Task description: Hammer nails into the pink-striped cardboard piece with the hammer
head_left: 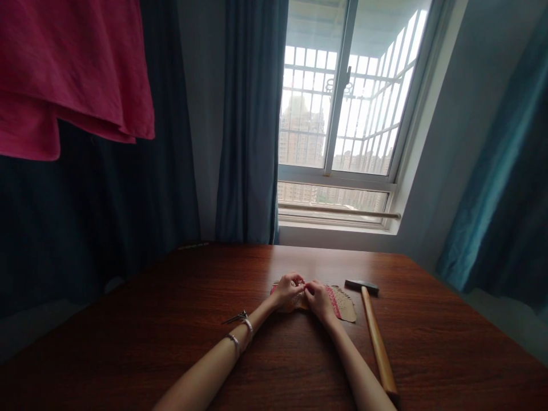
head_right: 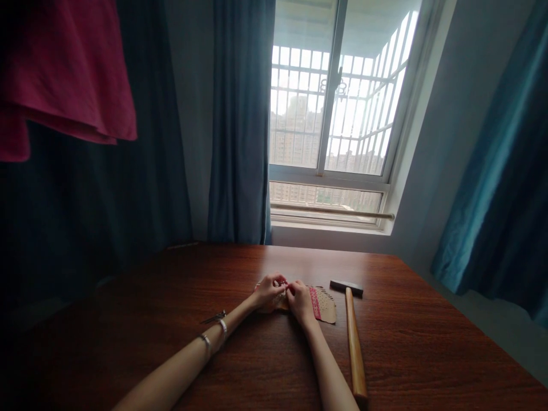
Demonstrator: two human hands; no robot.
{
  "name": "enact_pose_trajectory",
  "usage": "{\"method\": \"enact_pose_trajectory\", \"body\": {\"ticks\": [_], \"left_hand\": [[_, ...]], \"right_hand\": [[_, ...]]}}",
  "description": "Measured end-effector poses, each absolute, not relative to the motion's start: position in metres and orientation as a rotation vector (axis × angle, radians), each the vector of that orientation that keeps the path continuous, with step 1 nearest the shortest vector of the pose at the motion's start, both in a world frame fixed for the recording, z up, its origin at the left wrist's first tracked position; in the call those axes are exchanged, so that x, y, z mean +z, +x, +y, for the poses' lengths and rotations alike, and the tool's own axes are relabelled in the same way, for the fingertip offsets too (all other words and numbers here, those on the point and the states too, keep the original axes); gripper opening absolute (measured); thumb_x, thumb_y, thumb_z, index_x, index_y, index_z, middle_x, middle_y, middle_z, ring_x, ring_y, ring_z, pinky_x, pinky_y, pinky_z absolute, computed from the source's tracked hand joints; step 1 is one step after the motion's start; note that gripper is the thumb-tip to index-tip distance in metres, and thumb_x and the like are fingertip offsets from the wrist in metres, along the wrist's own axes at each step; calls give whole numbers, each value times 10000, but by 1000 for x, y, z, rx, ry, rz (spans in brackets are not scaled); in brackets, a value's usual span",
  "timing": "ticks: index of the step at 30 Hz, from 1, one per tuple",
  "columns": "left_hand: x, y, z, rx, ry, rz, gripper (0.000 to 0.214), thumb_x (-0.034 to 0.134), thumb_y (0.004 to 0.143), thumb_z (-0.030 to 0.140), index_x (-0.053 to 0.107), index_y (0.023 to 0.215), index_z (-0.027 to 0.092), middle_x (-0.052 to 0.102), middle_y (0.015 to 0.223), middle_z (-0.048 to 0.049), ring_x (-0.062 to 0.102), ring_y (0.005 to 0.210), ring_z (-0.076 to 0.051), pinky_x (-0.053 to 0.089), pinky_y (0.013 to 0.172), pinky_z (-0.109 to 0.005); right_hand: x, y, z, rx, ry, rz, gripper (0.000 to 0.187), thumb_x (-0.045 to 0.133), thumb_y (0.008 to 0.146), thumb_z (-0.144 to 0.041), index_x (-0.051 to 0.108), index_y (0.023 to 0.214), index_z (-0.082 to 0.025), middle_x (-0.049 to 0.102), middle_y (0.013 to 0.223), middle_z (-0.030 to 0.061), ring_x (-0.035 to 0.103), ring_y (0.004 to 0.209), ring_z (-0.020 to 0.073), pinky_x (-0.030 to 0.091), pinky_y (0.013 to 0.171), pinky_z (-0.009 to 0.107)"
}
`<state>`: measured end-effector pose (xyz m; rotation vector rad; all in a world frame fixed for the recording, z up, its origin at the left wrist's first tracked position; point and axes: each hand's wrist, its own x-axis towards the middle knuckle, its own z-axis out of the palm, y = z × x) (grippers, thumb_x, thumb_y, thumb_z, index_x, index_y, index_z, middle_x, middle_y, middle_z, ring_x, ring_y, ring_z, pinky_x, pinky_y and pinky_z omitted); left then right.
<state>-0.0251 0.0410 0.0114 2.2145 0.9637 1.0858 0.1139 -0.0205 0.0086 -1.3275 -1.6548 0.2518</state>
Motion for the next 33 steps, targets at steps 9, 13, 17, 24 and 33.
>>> {"method": "enact_pose_trajectory", "body": {"ticks": [9, 13, 17, 24, 33], "left_hand": [[12, -27, 41, 1026, 2198, 983, 128, 585, 714, 265, 644, 762, 161, 620, 762, -4, 560, 730, -115, 434, 664, -196], [11, -26, 42, 1003, 2206, 1018, 132, 583, 718, 268, 641, 764, 158, 626, 765, -5, 559, 731, -111, 428, 669, -189], [13, -27, 41, 1008, 2216, 983, 134, 567, 728, 255, 642, 776, 156, 628, 766, -8, 559, 732, -112, 423, 674, -191], [11, -27, 41, 1013, 2213, 957, 141, 532, 727, 220, 643, 778, 150, 625, 765, -13, 556, 721, -111, 418, 669, -195], [12, -27, 39, 992, 2191, 1005, 155, 527, 717, 219, 648, 783, 147, 633, 774, -13, 563, 722, -112, 420, 667, -194]], "right_hand": [[8, 114, -21, 203, -1369, -1687, 201, 479, 768, -196, 678, 740, -200, 598, 725, 26, 555, 665, 146, 409, 652, 238], [9, 113, -23, 196, -1394, -1705, 210, 470, 770, -195, 679, 747, -194, 596, 726, 25, 557, 660, 139, 414, 651, 233], [13, 114, -25, 205, -1420, -1727, 235, 463, 751, -165, 674, 852, -184, 609, 785, 38, 570, 701, 142, 426, 685, 231], [45, 153, -44, 53, -1655, -1704, 446, 450, 746, -175, 520, 1186, -158, 573, 1052, 110, 563, 922, 207, 404, 813, 283], [56, 236, -96, -103, -2475, -1251, 432, 401, 811, -403, 496, 1079, -78, 559, 982, 245, 583, 907, 333, 413, 754, 397]]}}
